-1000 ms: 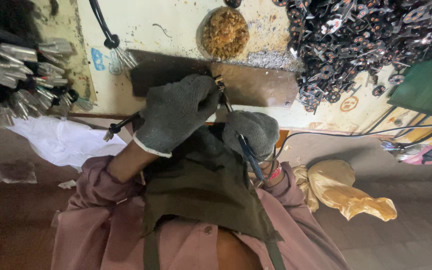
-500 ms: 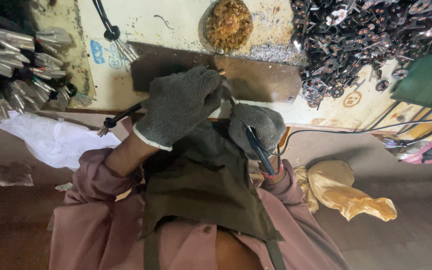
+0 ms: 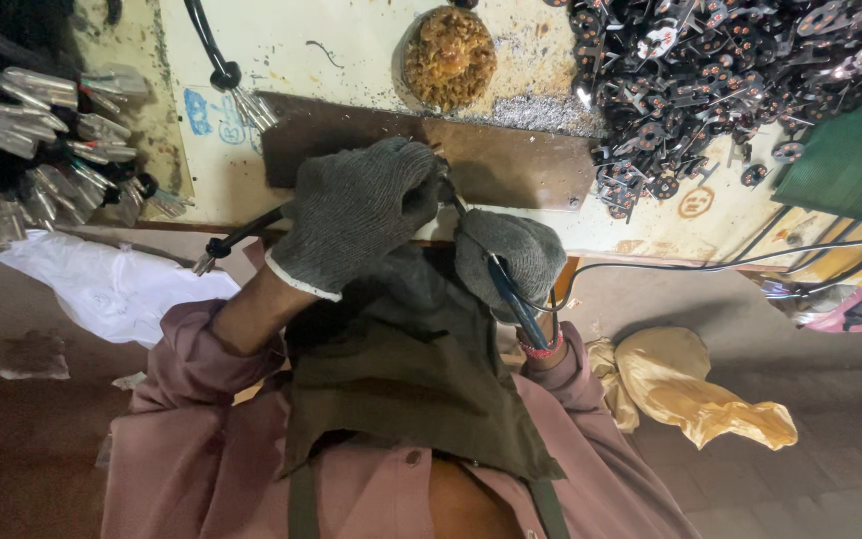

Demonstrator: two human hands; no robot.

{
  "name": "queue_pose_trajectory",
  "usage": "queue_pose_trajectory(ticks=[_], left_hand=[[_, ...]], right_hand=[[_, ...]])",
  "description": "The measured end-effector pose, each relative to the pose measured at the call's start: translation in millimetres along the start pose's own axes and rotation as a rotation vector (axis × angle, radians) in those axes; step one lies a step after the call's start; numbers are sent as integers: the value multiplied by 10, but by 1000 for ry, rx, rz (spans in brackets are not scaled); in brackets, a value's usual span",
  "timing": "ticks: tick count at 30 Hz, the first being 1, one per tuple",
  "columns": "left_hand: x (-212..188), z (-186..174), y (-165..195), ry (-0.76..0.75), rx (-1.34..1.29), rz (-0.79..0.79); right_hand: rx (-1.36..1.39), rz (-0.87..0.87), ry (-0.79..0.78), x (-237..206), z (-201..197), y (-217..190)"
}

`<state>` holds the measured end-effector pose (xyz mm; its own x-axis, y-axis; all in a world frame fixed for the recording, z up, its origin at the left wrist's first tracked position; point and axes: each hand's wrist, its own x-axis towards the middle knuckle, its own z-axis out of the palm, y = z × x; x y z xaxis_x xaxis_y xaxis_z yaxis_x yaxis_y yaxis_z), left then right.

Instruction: The person sits at a workbench wearing gloves and solders small metal components one at a time using a soldering iron, holding each part against a metal plate while applying the iron and wire, then setting finished parts aside among large piles of similar components.

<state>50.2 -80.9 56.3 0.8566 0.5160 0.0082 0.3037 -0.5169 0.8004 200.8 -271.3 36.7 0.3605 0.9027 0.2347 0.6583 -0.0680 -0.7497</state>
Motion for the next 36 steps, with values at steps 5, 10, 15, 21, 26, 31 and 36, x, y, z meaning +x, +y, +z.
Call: queue_pose_trajectory(ticks=[5,10,15,21,26,31,36], left_hand=[[15,-36,15,13,17,-10],[46,-26,20,-20,21,-55],[70,-18,13,-23,40,-50],[83,-19,8,-67,40,-90],[71,-10,-7,-42,37,-85],[49,-25,-4,-30,34,-53],[73,-28,10,-32,19,-69]], right_hand=[[4,15,-5,-3,12,12],[8,39,-29,87,-38,-50],[92,0,-56,189,-40,-82],[173,317,93,76,103,-57],[245,123,2,-88,121,34],[240,238,77,-176,156,84],[212,209,52,-172,121,105]])
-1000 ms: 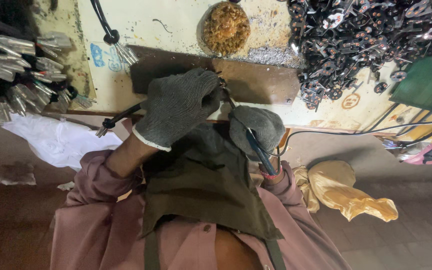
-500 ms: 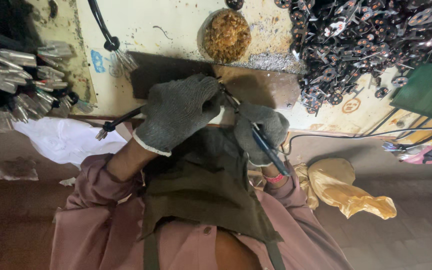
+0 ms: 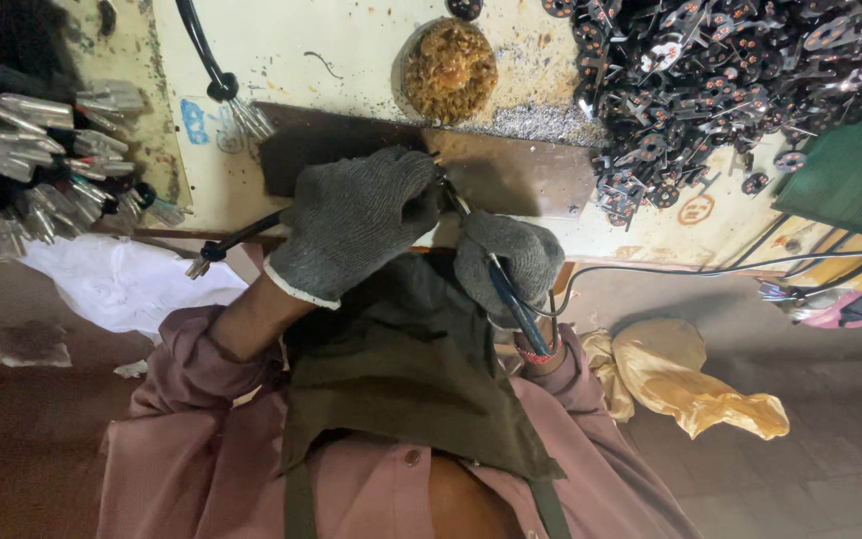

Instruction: The person sits at a workbench wearing gloves and solders small metal components one at a time using a soldering iron, holding each part against a metal plate while applying the iron and wire, then setting finished parts aside among large piles of similar components.

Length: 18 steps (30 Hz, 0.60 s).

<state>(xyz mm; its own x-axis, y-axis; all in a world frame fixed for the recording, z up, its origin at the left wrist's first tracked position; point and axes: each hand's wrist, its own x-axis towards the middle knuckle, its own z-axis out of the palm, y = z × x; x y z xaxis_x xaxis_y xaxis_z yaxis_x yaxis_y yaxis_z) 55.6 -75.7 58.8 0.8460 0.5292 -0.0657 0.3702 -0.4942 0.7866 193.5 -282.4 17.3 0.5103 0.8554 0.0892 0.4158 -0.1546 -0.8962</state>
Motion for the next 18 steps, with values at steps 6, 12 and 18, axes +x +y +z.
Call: queue_pose_trajectory(ticks=[6,12,18], left_hand=[[20,-11,-1,-22,-6,-3],[15,-7,0,3,5,-17],[22,21,17,40,-26,-18]], right_hand=[[-9,-24,-24,106,-13,-35],[6,-46,-76,95,-51,-32],[393,450,164,-57,-122,224]])
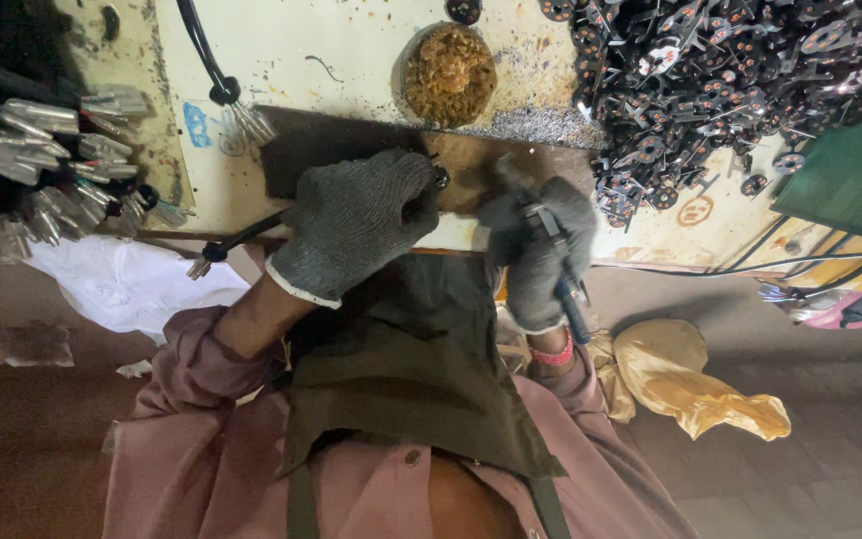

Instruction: The person sits at a workbench wearing gloves and solders small metal components one at a time using a soldering iron, holding each part against a metal plate while applying the iron and wire, then setting finished parts aside among large piles of similar components.

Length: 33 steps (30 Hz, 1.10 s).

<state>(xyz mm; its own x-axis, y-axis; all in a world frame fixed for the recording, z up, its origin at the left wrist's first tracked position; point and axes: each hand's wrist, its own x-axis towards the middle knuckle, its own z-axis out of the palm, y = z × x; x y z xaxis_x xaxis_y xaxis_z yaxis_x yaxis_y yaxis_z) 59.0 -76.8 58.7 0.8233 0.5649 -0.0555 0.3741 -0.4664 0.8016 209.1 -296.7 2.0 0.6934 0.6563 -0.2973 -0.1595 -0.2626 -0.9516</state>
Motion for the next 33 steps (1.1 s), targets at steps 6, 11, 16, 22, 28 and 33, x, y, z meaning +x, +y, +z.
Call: queue_pose_trajectory(ticks=[6,11,16,22,28,33], left_hand=[[-44,-46,-6,-21,35,25],[-50,-17,26,-22,20,18],[-21,38,34,-84,54,-35],[17,96,12,-73,62,-12],[60,106,31,-93,79,-42],[88,68,73,-85,126,-29]], right_hand=[[345,-44,89,-101,-264,-90],[-234,-282,-49,-104,-34,-248],[121,-425,-32,-111,136,-532],[-316,-432,29,202,644,-649],[-688,-467,44,361,824,-897],[-512,-354,-28,396,764,-845]])
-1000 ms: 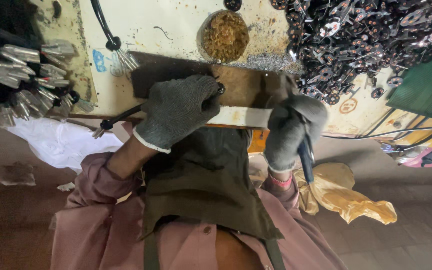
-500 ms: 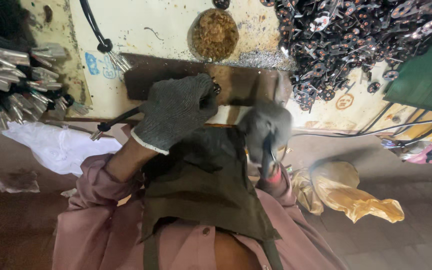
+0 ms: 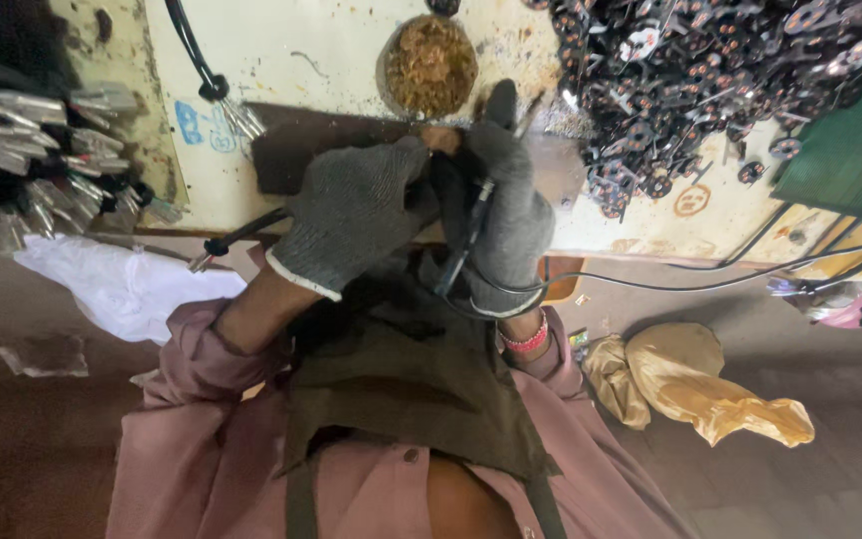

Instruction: The person sits at a workbench wearing gloves and solders small metal components one at a time using a soldering iron, holding each part against a metal plate while applying the iron and wire, then setting finished parts aside among large piles of similar components.

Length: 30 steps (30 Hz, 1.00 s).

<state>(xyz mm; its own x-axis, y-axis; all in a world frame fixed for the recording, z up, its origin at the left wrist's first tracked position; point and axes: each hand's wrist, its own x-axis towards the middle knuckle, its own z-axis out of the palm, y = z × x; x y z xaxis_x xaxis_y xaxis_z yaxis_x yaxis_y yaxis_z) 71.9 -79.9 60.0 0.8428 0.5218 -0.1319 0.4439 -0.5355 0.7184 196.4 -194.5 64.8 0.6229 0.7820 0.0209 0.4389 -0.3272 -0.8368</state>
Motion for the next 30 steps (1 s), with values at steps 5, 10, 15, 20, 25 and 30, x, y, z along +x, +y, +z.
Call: queue_pose_trajectory(ticks=[5,10,15,20,25,30], left_hand=[[-43,-15,17,3,-87,-3],[-68,68,13,23,-113,-75],[-59,115,38,74,-114,-99],[-134,113,148,78,-80,-129],[-123,125,202,115,-95,-134],[-99,-38,206,23,-133,-188]], right_hand=[[192,-105,188,-253,-6,155],[-54,-175,24,-630,-54,202],[-41,-213,-81,-749,-17,310],[1008,549,-11,-1003,-92,357],[1447,709,155,-1134,-20,722],[1750,739,67,-1072,-48,1021]])
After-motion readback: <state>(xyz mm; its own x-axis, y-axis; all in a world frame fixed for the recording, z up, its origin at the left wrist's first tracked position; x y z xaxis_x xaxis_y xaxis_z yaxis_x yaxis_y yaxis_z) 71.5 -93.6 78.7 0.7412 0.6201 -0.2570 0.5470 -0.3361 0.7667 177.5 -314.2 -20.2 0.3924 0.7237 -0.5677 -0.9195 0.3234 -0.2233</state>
